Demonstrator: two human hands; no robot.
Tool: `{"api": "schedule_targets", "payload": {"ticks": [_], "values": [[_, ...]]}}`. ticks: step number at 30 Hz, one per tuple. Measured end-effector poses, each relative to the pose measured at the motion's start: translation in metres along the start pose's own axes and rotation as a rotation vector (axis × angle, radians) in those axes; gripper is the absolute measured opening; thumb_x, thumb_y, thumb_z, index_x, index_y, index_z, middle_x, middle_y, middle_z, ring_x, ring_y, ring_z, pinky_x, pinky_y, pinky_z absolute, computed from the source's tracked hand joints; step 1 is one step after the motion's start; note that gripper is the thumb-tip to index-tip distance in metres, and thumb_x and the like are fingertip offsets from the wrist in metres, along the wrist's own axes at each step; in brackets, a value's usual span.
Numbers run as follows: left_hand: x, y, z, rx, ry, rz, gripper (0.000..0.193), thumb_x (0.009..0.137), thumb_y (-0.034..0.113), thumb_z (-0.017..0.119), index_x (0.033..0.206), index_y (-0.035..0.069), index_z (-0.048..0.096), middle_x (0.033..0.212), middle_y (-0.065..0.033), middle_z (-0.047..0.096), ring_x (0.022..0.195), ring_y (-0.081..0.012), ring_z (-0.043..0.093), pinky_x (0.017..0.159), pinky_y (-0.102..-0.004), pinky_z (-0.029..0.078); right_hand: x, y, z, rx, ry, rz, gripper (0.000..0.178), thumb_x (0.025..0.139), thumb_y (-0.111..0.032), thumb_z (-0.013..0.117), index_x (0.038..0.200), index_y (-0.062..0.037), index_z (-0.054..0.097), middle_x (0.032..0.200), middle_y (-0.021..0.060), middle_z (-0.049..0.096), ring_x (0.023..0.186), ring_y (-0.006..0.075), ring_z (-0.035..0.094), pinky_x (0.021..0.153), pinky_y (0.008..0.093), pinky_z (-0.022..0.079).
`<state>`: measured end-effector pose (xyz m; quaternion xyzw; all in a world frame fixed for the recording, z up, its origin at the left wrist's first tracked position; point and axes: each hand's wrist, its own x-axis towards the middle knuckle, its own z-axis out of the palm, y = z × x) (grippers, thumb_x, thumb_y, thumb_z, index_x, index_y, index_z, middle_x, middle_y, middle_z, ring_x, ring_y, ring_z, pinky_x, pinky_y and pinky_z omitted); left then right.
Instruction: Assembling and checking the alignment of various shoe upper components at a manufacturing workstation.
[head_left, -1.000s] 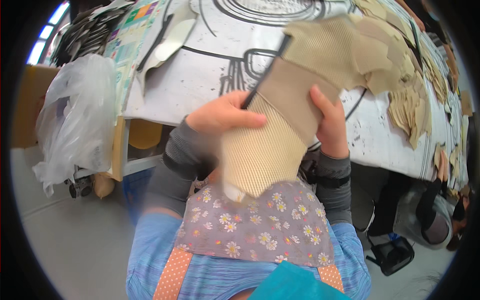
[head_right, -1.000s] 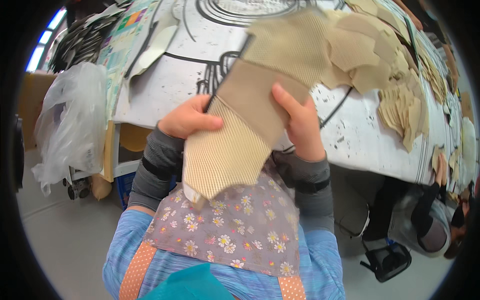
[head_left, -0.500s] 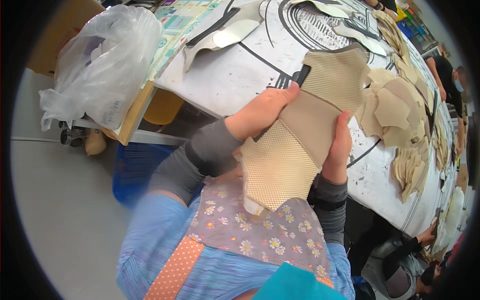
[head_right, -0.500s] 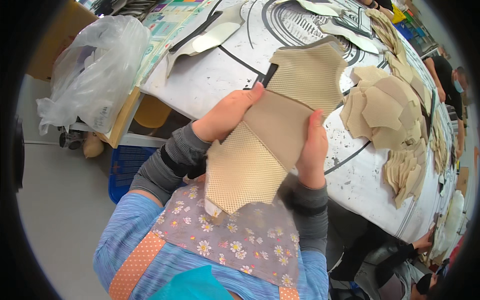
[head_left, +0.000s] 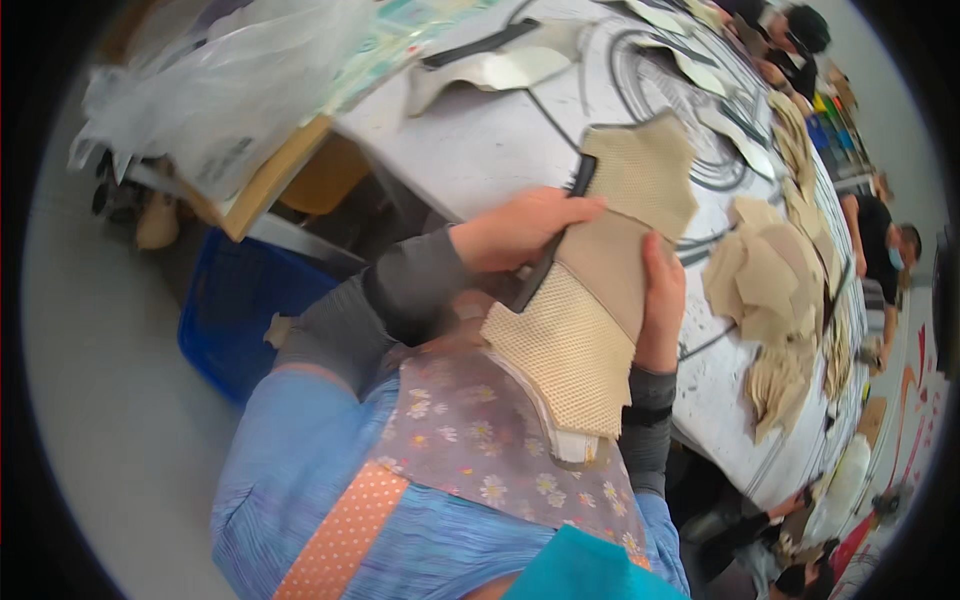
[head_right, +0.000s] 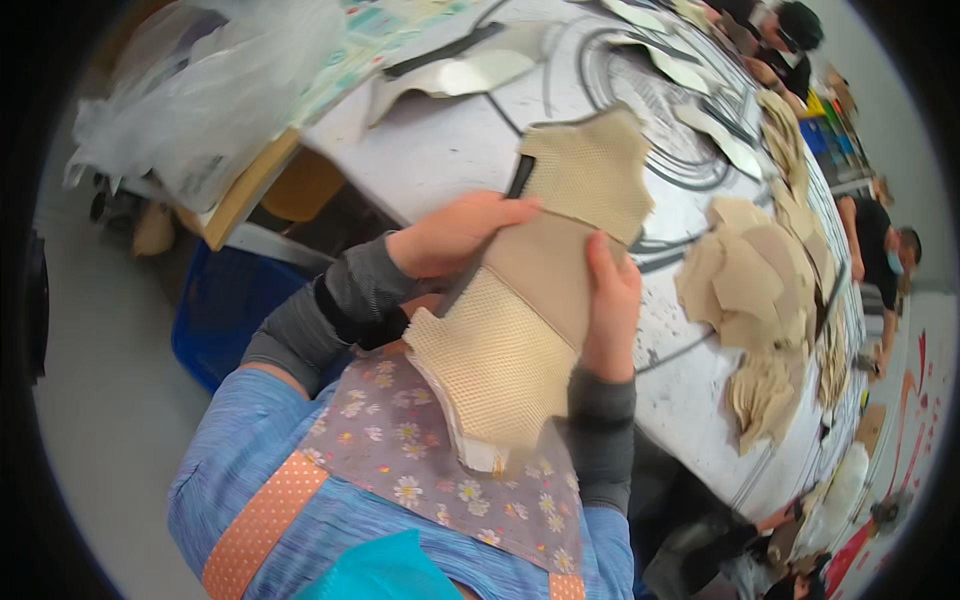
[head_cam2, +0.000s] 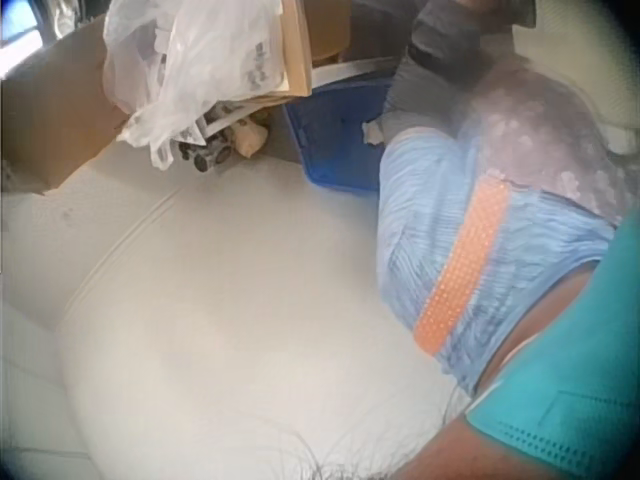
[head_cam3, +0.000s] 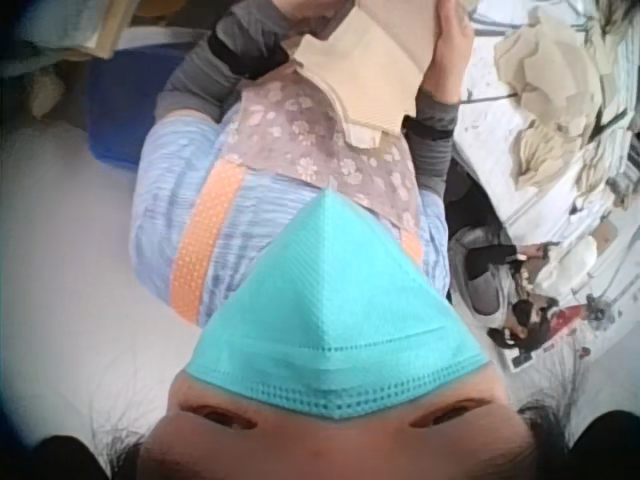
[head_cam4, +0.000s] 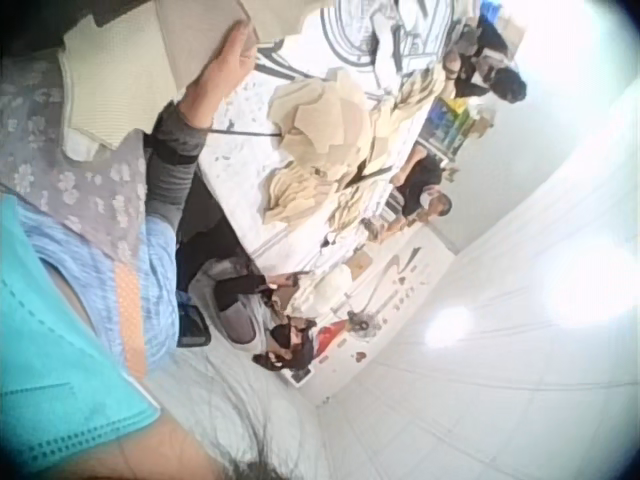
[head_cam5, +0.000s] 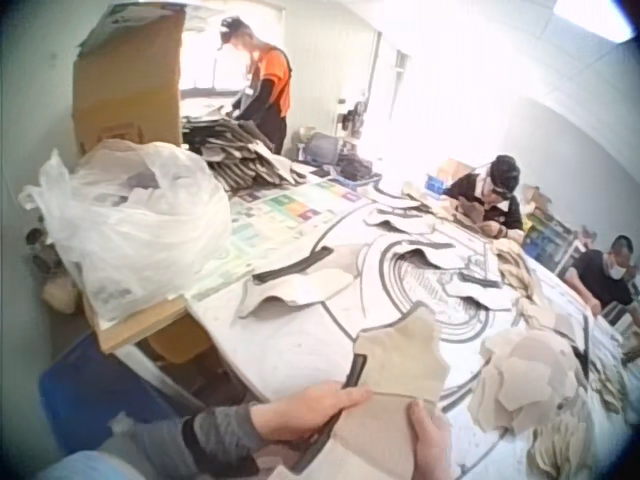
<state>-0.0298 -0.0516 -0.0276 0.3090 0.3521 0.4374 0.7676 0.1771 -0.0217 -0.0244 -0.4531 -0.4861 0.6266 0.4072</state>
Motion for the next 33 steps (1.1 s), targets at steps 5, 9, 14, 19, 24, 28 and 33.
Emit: {"api": "schedule_targets", "payload": {"ticks": [5, 9, 14, 19, 24, 28, 33], "values": [[-0.035, 0.015, -0.004, 0.271, -0.144, 0.005, 0.050, 0.087, 0.030, 0.069, 0.122, -0.002, 0.054, 0.110, -0.0061, 0.062, 0.085, -0.0100, 0.060, 0.069, -0.0240, 0.051, 0.010, 0.019, -0.012, -0.172, 0.249, 0.022, 0.070, 0.099, -0.058, 0.032, 0.114, 0.0028, 0.062, 0.097, 0.0103, 0.069, 0.089, 0.0146, 0.062, 0.077, 0.0256, 0.049], [-0.097, 0.028, -0.021, 0.340, 0.223, 0.327, 0.047, 0.084, 0.023, 0.072, 0.120, -0.002, 0.055, 0.101, -0.0043, 0.062, 0.081, -0.0110, 0.059, 0.067, -0.0249, 0.051, 0.033, 0.041, -0.040, 0.339, -0.338, 0.086, 0.068, 0.101, -0.055, 0.031, 0.105, 0.0050, 0.061, 0.092, 0.0150, 0.069, 0.081, 0.0176, 0.062, 0.076, 0.0259, 0.048], [-0.237, 0.031, -0.084, -0.224, 0.793, 1.125, 0.026, 0.093, 0.017, 0.056, 0.116, 0.006, 0.060, 0.108, -0.0071, 0.065, 0.101, -0.0201, 0.063, 0.086, -0.0361, 0.052, 0.019, 0.026, -0.001, 0.314, -0.065, 0.152, 0.048, 0.102, -0.046, 0.038, 0.094, -0.0030, 0.058, 0.068, 0.0063, 0.057, 0.056, 0.0132, 0.047, 0.051, 0.0219, 0.037], [-0.389, 0.038, -0.115, 0.062, 1.402, 1.500, 0.034, 0.093, 0.019, 0.052, 0.120, -0.003, 0.054, 0.119, -0.0119, 0.061, 0.110, -0.0262, 0.057, 0.095, -0.0404, 0.046, 0.018, 0.037, 0.002, 0.242, -0.184, 0.195, 0.041, 0.102, -0.040, 0.041, 0.098, -0.0039, 0.060, 0.072, 0.0039, 0.057, 0.060, 0.0120, 0.049, 0.053, 0.0219, 0.038], [-0.477, -0.101, -0.204, -0.004, 1.817, 1.564, 0.027, 0.093, 0.014, 0.050, 0.112, -0.005, 0.053, 0.109, -0.0141, 0.058, 0.103, -0.0254, 0.056, 0.084, -0.0341, 0.050, 0.017, 0.041, 0.010, 0.197, -0.105, 0.190, 0.042, 0.104, -0.036, 0.039, 0.095, -0.0012, 0.059, 0.071, 0.0060, 0.059, 0.058, 0.0110, 0.047, 0.054, 0.0206, 0.037], [-0.477, -0.192, -0.272, -0.142, 2.504, 1.001, 0.026, 0.087, 0.020, 0.054, 0.100, -0.002, 0.055, 0.095, -0.0114, 0.056, 0.085, -0.0204, 0.057, 0.068, -0.0301, 0.052, 0.015, 0.044, 0.010, 0.161, -0.100, 0.176, 0.039, 0.103, -0.035, 0.041, 0.094, -0.0015, 0.060, 0.071, 0.0054, 0.058, 0.059, 0.0102, 0.047, 0.054, 0.0207, 0.037], [-0.474, -0.300, -0.316, -0.729, 2.135, 0.952, 0.035, 0.087, 0.026, 0.053, 0.111, 0.000, 0.053, 0.106, -0.0125, 0.057, 0.094, -0.0230, 0.057, 0.079, -0.0319, 0.050, 0.018, 0.043, 0.011, 0.126, -0.123, 0.204, 0.037, 0.103, -0.034, 0.043, 0.094, -0.0018, 0.060, 0.071, 0.0052, 0.058, 0.060, 0.0097, 0.048, 0.054, 0.0208, 0.037]]}}
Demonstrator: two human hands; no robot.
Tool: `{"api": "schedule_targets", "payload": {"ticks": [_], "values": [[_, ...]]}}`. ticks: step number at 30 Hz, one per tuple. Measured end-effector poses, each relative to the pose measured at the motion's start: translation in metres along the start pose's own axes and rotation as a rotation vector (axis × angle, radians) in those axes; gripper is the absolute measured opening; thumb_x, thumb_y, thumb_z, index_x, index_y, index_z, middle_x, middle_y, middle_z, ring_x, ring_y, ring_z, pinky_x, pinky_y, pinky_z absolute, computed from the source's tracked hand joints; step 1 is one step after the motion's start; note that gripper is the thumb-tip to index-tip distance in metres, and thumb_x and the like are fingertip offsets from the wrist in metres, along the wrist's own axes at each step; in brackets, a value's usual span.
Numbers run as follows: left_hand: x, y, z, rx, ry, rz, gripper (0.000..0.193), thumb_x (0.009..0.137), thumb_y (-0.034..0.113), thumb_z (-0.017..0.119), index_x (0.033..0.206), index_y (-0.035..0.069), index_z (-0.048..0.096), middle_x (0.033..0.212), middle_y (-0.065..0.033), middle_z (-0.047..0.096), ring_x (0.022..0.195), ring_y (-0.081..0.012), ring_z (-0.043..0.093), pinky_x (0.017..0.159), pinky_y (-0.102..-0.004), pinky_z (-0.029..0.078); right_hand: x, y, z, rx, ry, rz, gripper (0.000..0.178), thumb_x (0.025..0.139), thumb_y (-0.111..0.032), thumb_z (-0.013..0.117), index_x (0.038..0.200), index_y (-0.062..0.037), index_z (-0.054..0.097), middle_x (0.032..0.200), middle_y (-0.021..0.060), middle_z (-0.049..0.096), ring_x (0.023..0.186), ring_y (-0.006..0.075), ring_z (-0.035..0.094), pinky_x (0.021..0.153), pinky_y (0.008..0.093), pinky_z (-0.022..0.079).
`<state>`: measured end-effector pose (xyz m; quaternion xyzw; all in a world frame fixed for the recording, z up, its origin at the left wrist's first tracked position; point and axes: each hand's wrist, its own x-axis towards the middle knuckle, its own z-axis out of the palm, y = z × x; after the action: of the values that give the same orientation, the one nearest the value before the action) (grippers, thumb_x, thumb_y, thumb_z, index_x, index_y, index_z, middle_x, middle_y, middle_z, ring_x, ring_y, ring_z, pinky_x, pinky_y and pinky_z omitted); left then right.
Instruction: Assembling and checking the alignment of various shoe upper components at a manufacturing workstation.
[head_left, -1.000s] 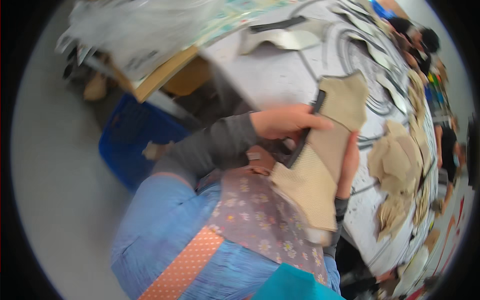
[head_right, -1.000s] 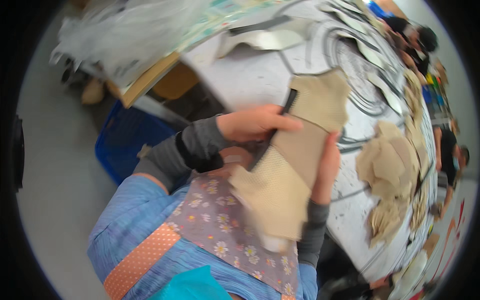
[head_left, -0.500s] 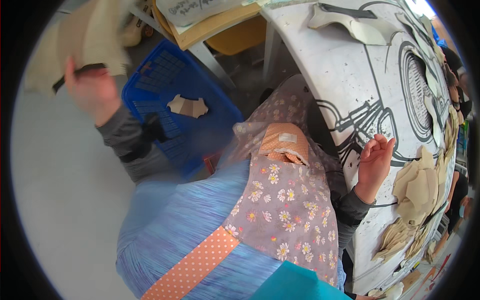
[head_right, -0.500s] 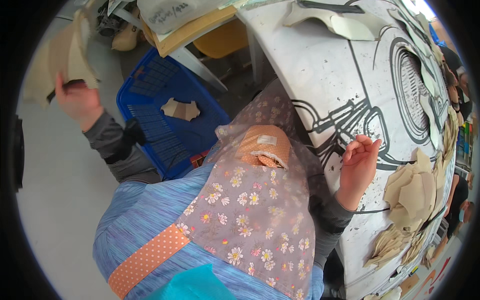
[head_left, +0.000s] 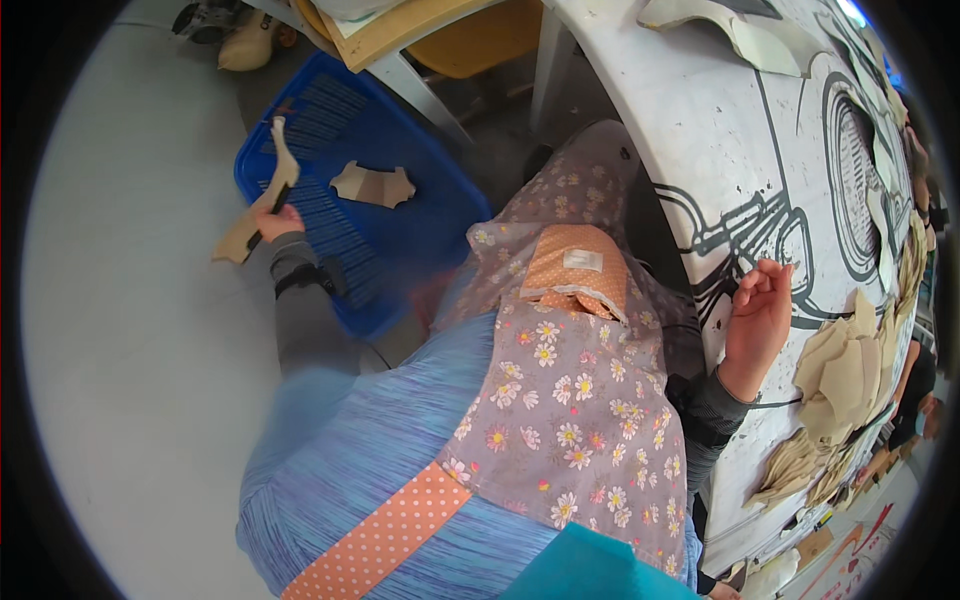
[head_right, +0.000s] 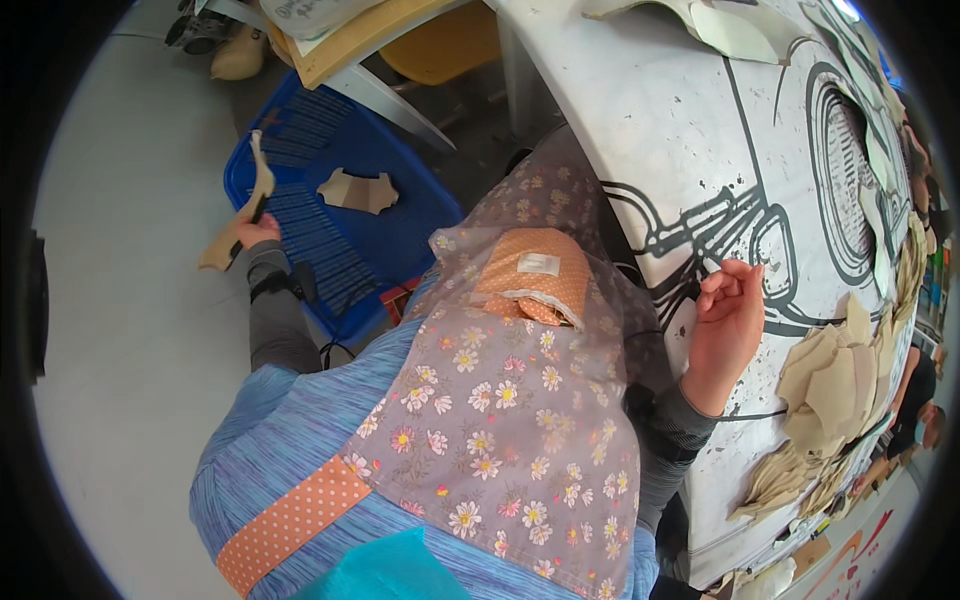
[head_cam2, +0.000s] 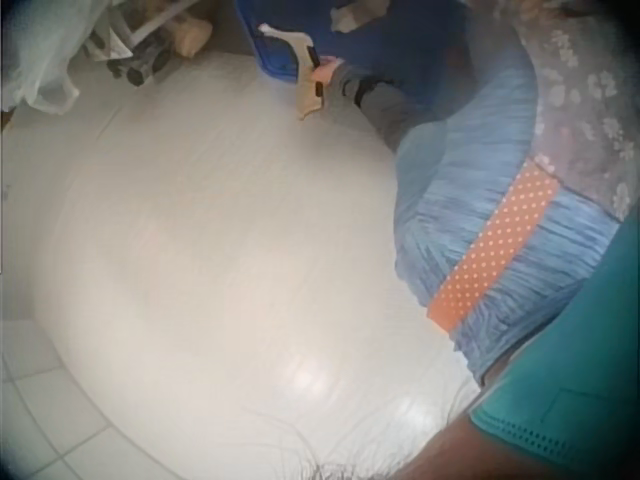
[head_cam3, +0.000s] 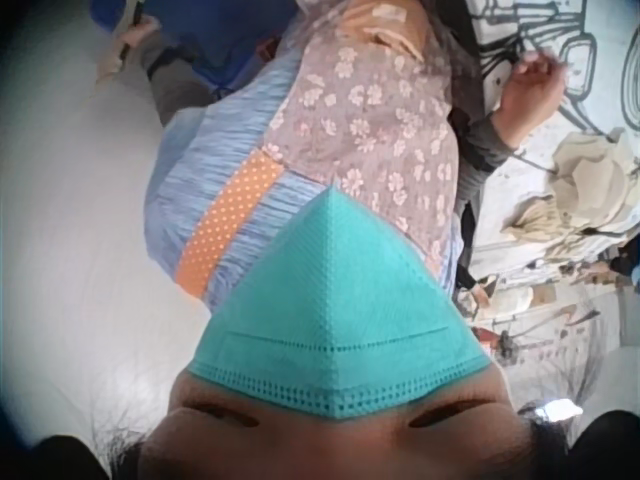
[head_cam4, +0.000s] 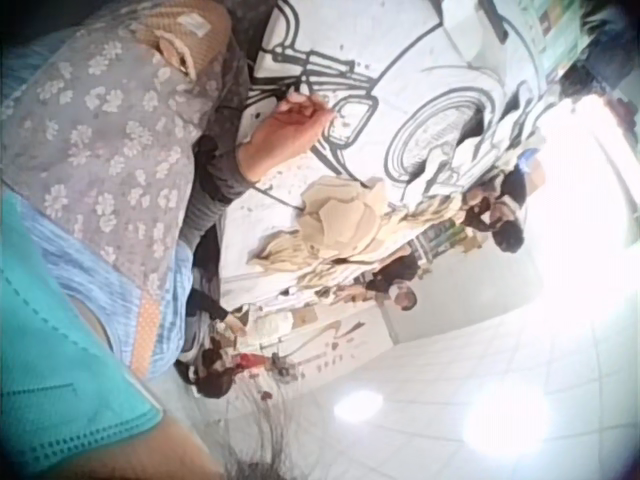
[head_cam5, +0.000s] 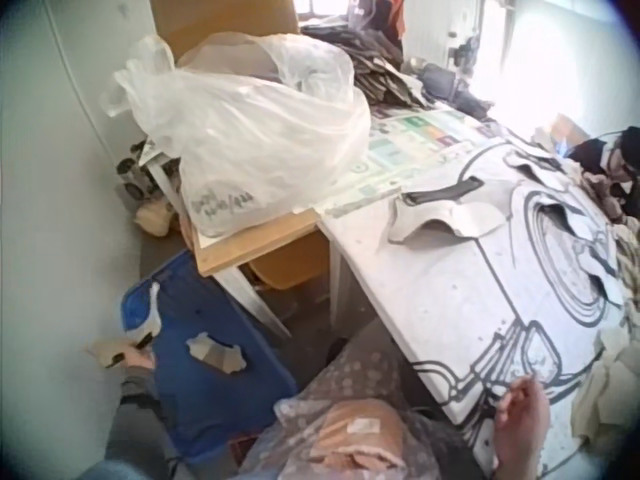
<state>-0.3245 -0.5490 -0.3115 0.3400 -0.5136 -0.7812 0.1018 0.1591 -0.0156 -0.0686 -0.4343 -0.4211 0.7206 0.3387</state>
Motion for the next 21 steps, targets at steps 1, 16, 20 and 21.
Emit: {"api": "schedule_targets", "payload": {"ticks": [1, 16, 20, 21], "values": [[0.006, -0.008, -0.006, -0.046, -0.138, -0.108, 0.040, 0.088, 0.028, 0.053, 0.117, 0.000, 0.052, 0.110, -0.0131, 0.056, 0.099, -0.0232, 0.057, 0.084, -0.0326, 0.049, 0.000, 0.000, -0.001, 0.008, 0.006, -0.003, 0.036, 0.102, -0.033, 0.044, 0.094, -0.0017, 0.061, 0.071, 0.0052, 0.058, 0.060, 0.0098, 0.048, 0.054, 0.0208, 0.037], [-0.257, 0.017, 0.221, 0.041, -0.498, 0.397, 0.018, 0.093, 0.018, 0.050, 0.092, 0.003, 0.059, 0.066, -0.0006, 0.047, 0.058, -0.0103, 0.042, 0.055, -0.0236, 0.036, -0.075, -0.085, 0.015, -0.587, -0.166, 0.031, 0.014, 0.094, -0.008, 0.055, 0.097, 0.0029, 0.063, 0.080, 0.0073, 0.066, 0.073, 0.0118, 0.060, 0.067, 0.0237, 0.047], [-0.369, 0.053, 0.236, -0.126, -0.803, 0.708, 0.019, 0.094, 0.013, 0.048, 0.084, -0.001, 0.056, 0.060, 0.0011, 0.040, 0.050, -0.0107, 0.039, 0.050, -0.0224, 0.032, -0.038, -0.125, 0.009, -1.147, -0.319, -0.153, 0.017, 0.088, -0.014, 0.065, 0.095, 0.0015, 0.065, 0.076, 0.0063, 0.066, 0.067, 0.0096, 0.056, 0.062, 0.0260, 0.046], [-0.403, 0.045, 0.241, 0.002, -0.741, 1.278, 0.016, 0.093, 0.011, 0.050, 0.084, -0.001, 0.057, 0.060, -0.0003, 0.043, 0.049, -0.0121, 0.041, 0.049, -0.0236, 0.034, -0.022, -0.129, 0.007, -1.178, -0.267, -0.210, 0.019, 0.088, -0.016, 0.066, 0.094, 0.0014, 0.065, 0.075, 0.0066, 0.065, 0.066, 0.0099, 0.055, 0.061, 0.0265, 0.045]]}}
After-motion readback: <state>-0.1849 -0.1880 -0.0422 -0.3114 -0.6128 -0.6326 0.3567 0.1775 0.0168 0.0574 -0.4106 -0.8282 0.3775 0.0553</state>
